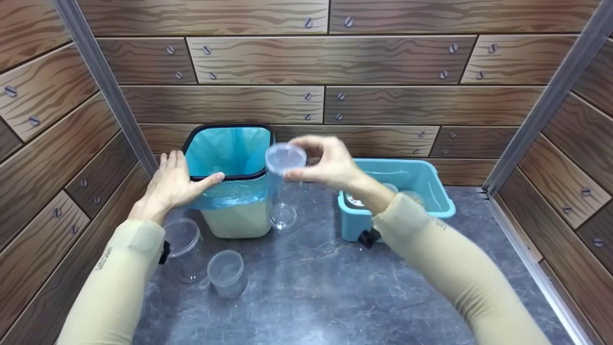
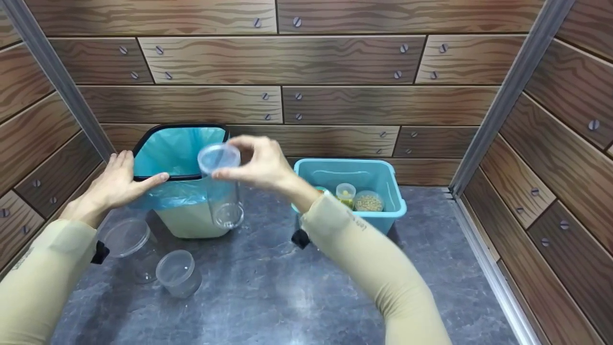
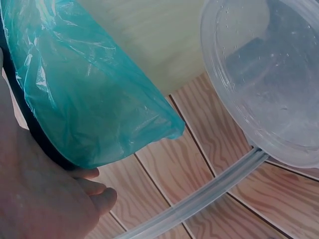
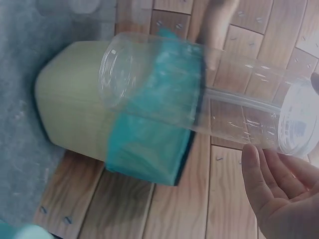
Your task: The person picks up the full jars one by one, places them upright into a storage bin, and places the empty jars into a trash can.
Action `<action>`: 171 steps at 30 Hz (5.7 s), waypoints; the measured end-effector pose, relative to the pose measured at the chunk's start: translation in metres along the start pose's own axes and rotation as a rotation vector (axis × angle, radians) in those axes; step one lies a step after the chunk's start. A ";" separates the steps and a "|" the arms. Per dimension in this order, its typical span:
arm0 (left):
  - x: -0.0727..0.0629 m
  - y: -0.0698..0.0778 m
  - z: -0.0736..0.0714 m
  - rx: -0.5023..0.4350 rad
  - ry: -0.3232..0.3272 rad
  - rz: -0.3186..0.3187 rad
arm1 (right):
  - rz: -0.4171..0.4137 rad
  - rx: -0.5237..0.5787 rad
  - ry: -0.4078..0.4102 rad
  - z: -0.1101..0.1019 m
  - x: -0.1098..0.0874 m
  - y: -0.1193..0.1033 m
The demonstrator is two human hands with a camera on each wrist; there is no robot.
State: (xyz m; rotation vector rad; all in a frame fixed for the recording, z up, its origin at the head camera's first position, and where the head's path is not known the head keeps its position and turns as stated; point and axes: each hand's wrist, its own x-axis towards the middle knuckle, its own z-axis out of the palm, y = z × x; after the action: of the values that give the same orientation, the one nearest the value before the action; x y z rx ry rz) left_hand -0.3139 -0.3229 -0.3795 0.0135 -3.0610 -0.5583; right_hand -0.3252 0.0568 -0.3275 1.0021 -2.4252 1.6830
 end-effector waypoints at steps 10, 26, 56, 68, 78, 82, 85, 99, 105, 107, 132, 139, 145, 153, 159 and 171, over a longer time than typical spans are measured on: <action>0.004 0.003 0.001 0.010 0.022 -0.002 | -0.009 0.143 0.059 -0.018 0.059 -0.040; 0.002 0.001 -0.002 0.038 0.009 -0.016 | 0.134 -0.124 0.202 0.034 0.139 -0.023; 0.001 -0.001 -0.003 0.041 0.022 -0.006 | 0.337 -0.208 0.100 0.073 0.144 0.017; 0.000 0.000 -0.003 0.039 0.001 -0.012 | 0.305 -0.193 0.060 0.052 0.124 0.021; 0.001 0.001 -0.004 0.029 -0.006 -0.010 | 0.227 -0.214 0.011 0.046 0.105 0.011; 0.001 0.001 -0.004 0.028 -0.013 -0.008 | 0.194 -0.216 0.004 0.045 0.093 0.008; 0.001 0.001 -0.004 0.030 -0.017 -0.005 | 0.174 -0.221 -0.011 0.044 0.080 0.006; 0.000 -0.001 -0.005 0.032 -0.030 -0.010 | 0.070 -0.271 -0.157 0.051 0.022 0.014; -0.001 -0.001 -0.005 0.036 -0.022 -0.003 | 0.075 -0.312 -0.251 0.071 -0.007 0.029; -0.001 -0.001 -0.004 0.040 -0.018 -0.001 | 0.088 -0.320 -0.274 0.078 -0.015 0.034; -0.004 -0.002 -0.004 0.023 -0.015 0.005 | 0.111 -0.395 -0.360 0.179 -0.065 0.116; -0.004 -0.002 -0.005 0.024 -0.010 0.004 | 0.122 -0.295 -0.318 0.206 -0.072 0.130; -0.004 -0.002 -0.005 0.021 -0.017 0.000 | 0.104 -0.257 -0.264 0.224 -0.079 0.145; -0.004 -0.003 -0.005 0.015 -0.026 -0.007 | 0.087 -0.221 -0.229 0.236 -0.076 0.151; -0.004 -0.002 -0.005 0.015 -0.033 -0.007 | 0.087 -0.225 -0.204 0.241 -0.074 0.150; -0.003 -0.001 -0.003 0.015 -0.040 -0.010 | 0.117 -0.221 -0.165 0.240 -0.079 0.155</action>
State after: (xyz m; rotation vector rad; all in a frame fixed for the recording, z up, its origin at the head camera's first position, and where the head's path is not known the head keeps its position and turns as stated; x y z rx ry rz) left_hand -0.3103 -0.3248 -0.3766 0.0190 -3.1057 -0.5422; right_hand -0.2635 -0.0756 -0.5847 1.0227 -2.7495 1.3701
